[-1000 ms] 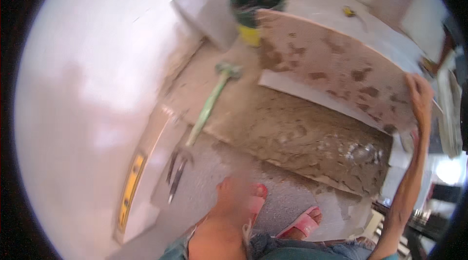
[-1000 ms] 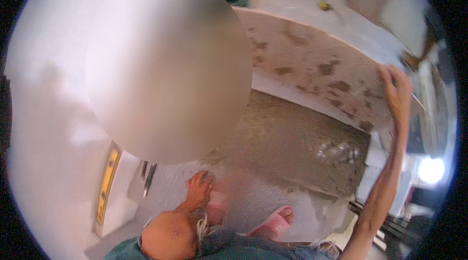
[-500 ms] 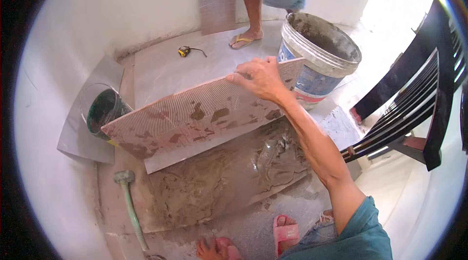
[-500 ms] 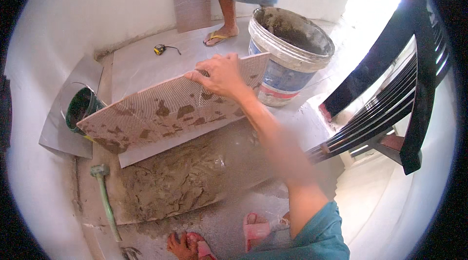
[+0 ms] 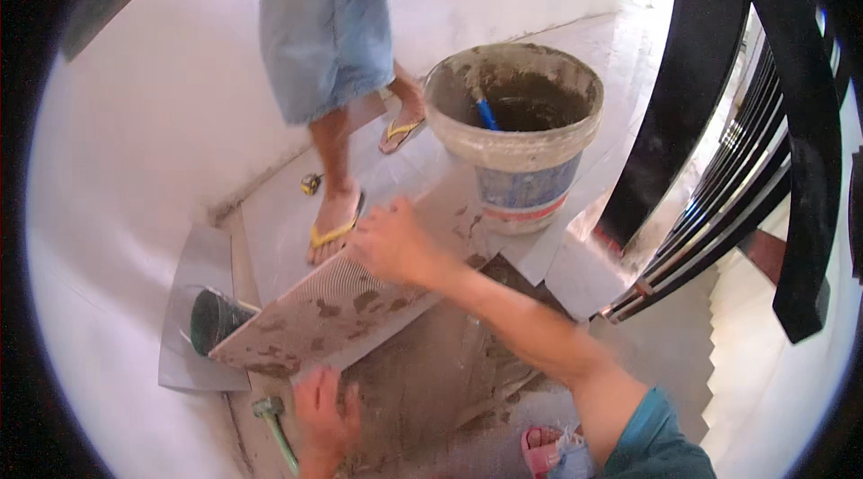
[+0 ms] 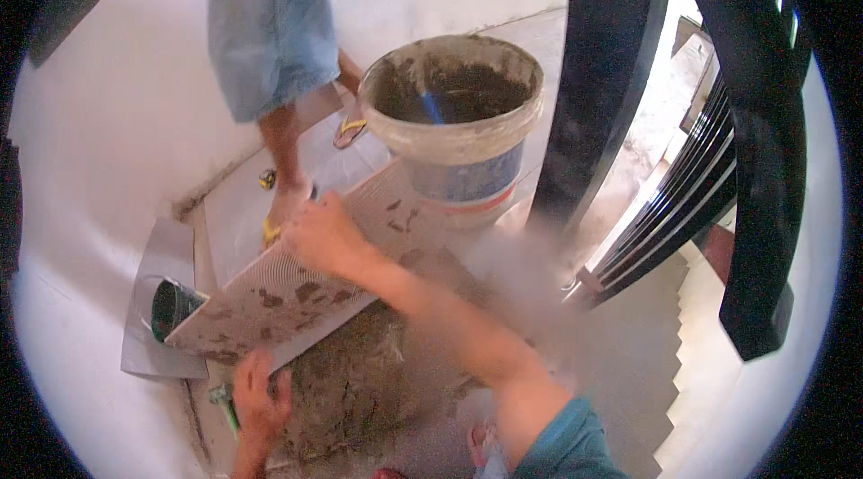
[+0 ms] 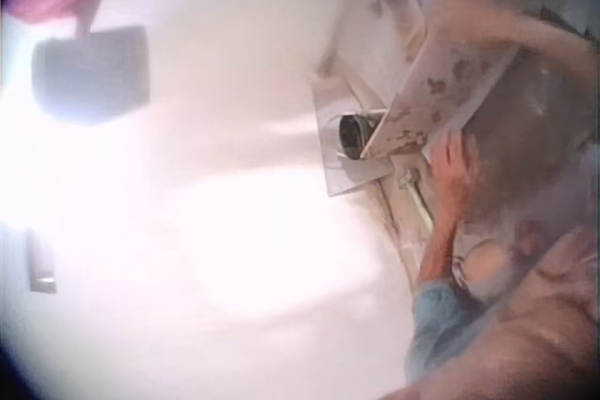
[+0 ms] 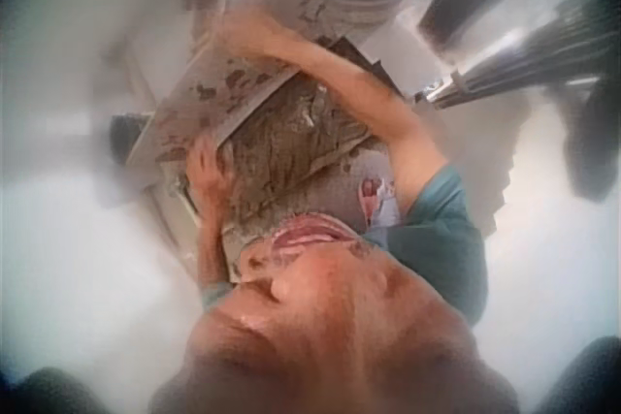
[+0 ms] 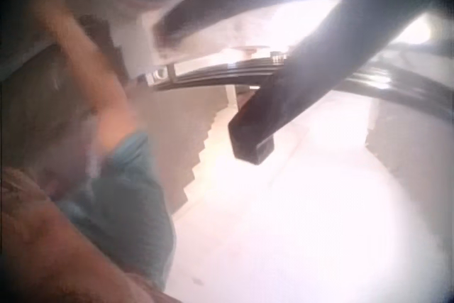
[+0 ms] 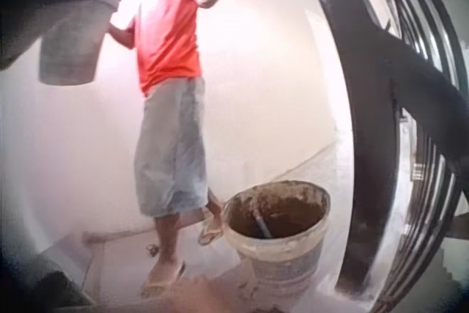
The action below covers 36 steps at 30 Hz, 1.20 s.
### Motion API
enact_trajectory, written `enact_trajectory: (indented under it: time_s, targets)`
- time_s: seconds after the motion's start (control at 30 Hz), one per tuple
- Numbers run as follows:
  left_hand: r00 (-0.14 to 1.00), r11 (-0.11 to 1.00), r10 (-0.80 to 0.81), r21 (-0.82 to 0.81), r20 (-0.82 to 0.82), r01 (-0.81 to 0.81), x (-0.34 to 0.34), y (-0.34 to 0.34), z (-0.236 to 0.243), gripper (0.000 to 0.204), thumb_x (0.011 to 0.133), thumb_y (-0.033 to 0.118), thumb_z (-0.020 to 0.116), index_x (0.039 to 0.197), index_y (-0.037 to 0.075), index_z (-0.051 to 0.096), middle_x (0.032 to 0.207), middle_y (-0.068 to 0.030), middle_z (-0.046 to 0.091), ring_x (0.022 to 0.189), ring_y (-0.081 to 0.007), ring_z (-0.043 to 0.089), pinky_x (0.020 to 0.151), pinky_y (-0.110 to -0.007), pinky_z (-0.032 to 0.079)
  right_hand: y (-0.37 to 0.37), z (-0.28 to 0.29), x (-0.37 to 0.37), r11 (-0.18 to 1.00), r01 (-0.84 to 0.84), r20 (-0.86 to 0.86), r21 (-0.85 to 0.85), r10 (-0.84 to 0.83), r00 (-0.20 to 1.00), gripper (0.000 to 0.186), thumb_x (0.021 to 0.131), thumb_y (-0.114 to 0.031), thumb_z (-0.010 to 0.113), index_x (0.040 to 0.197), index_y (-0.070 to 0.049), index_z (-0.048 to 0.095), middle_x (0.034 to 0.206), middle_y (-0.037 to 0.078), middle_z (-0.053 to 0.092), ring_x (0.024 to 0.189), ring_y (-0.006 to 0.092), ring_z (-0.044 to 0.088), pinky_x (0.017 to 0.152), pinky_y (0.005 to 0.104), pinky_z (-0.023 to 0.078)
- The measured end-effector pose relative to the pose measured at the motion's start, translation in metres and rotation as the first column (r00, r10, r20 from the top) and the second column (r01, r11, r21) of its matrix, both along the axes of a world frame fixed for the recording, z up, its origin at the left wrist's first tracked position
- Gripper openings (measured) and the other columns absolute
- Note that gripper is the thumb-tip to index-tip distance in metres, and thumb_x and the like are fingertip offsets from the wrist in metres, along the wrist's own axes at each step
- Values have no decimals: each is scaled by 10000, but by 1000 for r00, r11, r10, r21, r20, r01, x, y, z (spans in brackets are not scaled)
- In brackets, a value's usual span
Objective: The person places a floor tile onto mortar, aligns it by hand, and taps it with a rubber mallet. The person then lifts the tile back up and spreads mortar underneath using a trowel.
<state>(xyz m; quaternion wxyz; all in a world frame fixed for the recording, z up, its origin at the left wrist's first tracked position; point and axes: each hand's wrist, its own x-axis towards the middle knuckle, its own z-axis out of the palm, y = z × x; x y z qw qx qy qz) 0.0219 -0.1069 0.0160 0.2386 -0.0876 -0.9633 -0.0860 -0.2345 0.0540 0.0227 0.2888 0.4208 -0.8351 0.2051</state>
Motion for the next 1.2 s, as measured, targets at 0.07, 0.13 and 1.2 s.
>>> enact_trajectory:
  time_s: [0.07,0.13,1.2]
  targets:
    - [987,996,-95,-13,-131,94,-67,38,59,342,780,67,667,1107,-5,596,1111,-199,582,1035,-374,552,893,-428,446,-2,1,0,999,-8,31,51,7,1000,237,863,-405,602,884,-178,666,867,-7,645,926,182,577,768,413,352]
    - [964,978,-197,35,-178,206,-134,70,92,318,809,44,623,1123,2,600,1153,-201,584,1091,-372,541,945,-434,434,4,-7,-1,983,-131,24,-125,135,991,152,832,-246,602,903,-131,673,911,44,657,898,221,605,788,443,373]
    - [751,958,-20,-201,660,203,-512,243,96,327,662,138,808,961,56,707,1083,-142,673,1050,-289,632,794,-507,518,32,-4,-64,931,-115,73,-347,149,986,338,814,-213,589,1114,-56,580,1059,133,601,1075,303,528,905,571,336]
